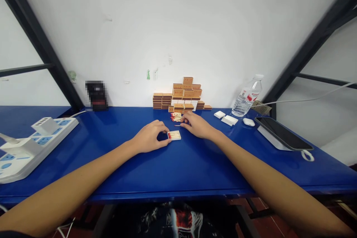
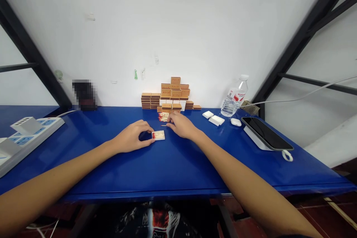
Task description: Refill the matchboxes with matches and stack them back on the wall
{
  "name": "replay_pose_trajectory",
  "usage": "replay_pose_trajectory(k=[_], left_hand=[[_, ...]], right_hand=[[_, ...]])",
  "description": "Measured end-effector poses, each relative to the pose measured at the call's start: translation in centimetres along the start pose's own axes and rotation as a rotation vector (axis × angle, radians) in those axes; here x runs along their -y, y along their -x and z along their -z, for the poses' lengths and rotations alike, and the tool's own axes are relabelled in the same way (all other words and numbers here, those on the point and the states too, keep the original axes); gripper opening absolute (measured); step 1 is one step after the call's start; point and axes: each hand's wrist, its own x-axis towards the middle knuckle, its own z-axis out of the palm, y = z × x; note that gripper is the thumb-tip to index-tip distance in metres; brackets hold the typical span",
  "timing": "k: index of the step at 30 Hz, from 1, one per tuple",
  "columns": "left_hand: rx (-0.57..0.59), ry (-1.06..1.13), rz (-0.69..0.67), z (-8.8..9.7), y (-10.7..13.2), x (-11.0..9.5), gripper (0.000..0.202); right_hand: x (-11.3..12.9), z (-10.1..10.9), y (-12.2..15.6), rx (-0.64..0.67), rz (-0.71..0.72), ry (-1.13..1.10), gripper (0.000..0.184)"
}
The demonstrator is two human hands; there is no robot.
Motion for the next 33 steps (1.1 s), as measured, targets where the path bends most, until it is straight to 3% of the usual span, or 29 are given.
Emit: replay_pose_trajectory(k=[5,9,17,27,33], left_hand=[[0.005,-0.008,0.011,0.0,0.0,-0.1,0.024],[-0.010,-0.023,0.013,-0.1,0.1,0.0,0.024],[-0.001,-0.016,0.011,0.0,0.0,0.1,0.022],[0.003,0.000,0.005,0.0,0.1,0.0,0.022],[0.009,0.009,0.008,0.0,0.1,-0.2,0.024]], right_hand=[[-0.9,-0.2,-0.3,0.091,-0.026,-0.007,0.011],[0.6,0.6,0.3,0.070,0.025,-0.026,0.012],[3.7,1.0,1.3,0.177,0.129,-0.092,0.010],[3.8,1.4,1.3,0.128,0.155,-0.128,0.006],[1.7,2.3,1.0,0.081,0.079,-0.087,0.012]])
